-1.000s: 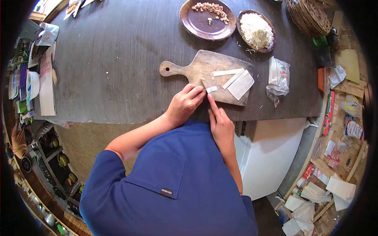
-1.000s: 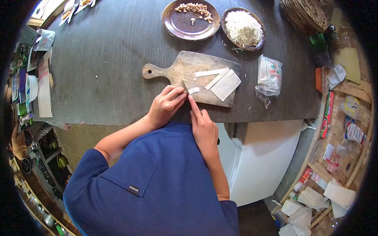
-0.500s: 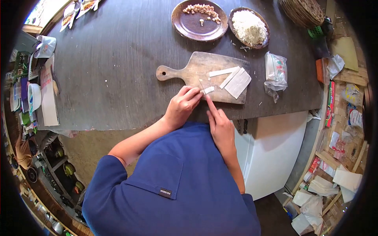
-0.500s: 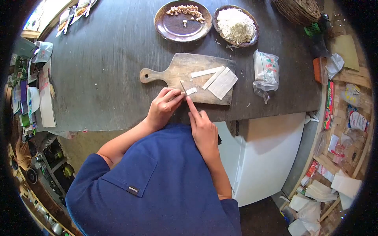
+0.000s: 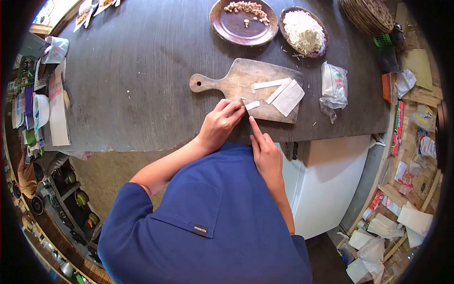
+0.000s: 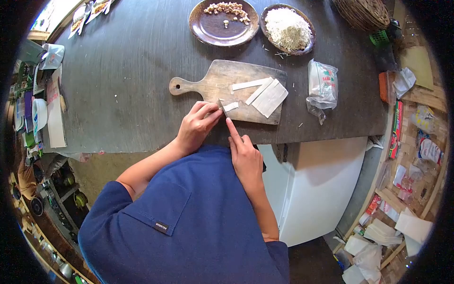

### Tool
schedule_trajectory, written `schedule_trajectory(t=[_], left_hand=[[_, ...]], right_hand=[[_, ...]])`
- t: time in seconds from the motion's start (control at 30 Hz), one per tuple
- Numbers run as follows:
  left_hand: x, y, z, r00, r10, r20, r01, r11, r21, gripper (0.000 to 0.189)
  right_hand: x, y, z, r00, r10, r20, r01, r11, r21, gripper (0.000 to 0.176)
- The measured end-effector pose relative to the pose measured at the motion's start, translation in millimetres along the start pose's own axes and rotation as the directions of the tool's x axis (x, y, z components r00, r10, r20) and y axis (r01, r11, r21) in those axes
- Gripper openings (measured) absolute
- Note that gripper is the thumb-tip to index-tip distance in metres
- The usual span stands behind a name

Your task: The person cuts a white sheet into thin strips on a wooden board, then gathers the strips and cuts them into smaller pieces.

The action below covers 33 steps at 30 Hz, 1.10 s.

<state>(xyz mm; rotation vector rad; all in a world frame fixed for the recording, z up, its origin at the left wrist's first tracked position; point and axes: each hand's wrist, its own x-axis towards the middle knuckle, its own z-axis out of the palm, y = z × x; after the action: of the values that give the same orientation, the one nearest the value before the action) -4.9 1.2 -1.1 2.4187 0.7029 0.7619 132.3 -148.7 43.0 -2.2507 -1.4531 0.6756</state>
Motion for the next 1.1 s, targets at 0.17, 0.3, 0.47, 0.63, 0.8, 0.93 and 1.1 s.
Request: schedule_trajectory(t=[0.17, 0.3, 0.47, 0.63, 0.8, 0.93, 1.1], left_hand=[[3, 0, -2, 1.000, 0.011, -0.005, -0.011, 1.000, 0.023, 0.029], [-1, 0, 1, 1.000, -0.009, -0.023, 0.009, 0.999, -0.038, 0.027], [-3, 3, -3, 1.000, -0.005, 0.012, 0.005, 1.000, 0.007, 0.029], [-2, 1, -2, 0.999, -0.029, 0.017, 0.029, 0.999, -0.025, 0.026], [-3, 0, -3, 1.000, -0.018, 0.024, 0.018, 1.000, -0.014, 0.032], [-4, 0, -1, 1.000, -0.029, -0.005, 0.029, 0.999, -0.043, 0.030], [-3, 1, -4, 1.000, -0.004, -0.007, 0.004, 1.000, -0.017, 0.030]], right_hand=[[9, -2, 1, 0.998, -0.042, -0.043, 0.043, 0.999, 0.024, 0.059], [0, 0, 0, 1.000, 0.000, -0.003, 0.000, 1.000, -0.004, 0.057], [13, -2, 2, 0.999, -0.043, -0.026, 0.043, 0.999, 0.011, 0.057], [4, 1, 2, 1.000, -0.006, -0.008, 0.006, 1.000, 0.011, 0.055], [21, -4, 7, 0.997, -0.061, -0.047, 0.062, 0.998, 0.006, 0.060], [5, -1, 4, 1.000, -0.026, -0.015, 0.026, 1.000, 0.000, 0.057], [18, -1, 9, 0.997, -0.061, -0.042, 0.061, 0.998, -0.003, 0.059]])
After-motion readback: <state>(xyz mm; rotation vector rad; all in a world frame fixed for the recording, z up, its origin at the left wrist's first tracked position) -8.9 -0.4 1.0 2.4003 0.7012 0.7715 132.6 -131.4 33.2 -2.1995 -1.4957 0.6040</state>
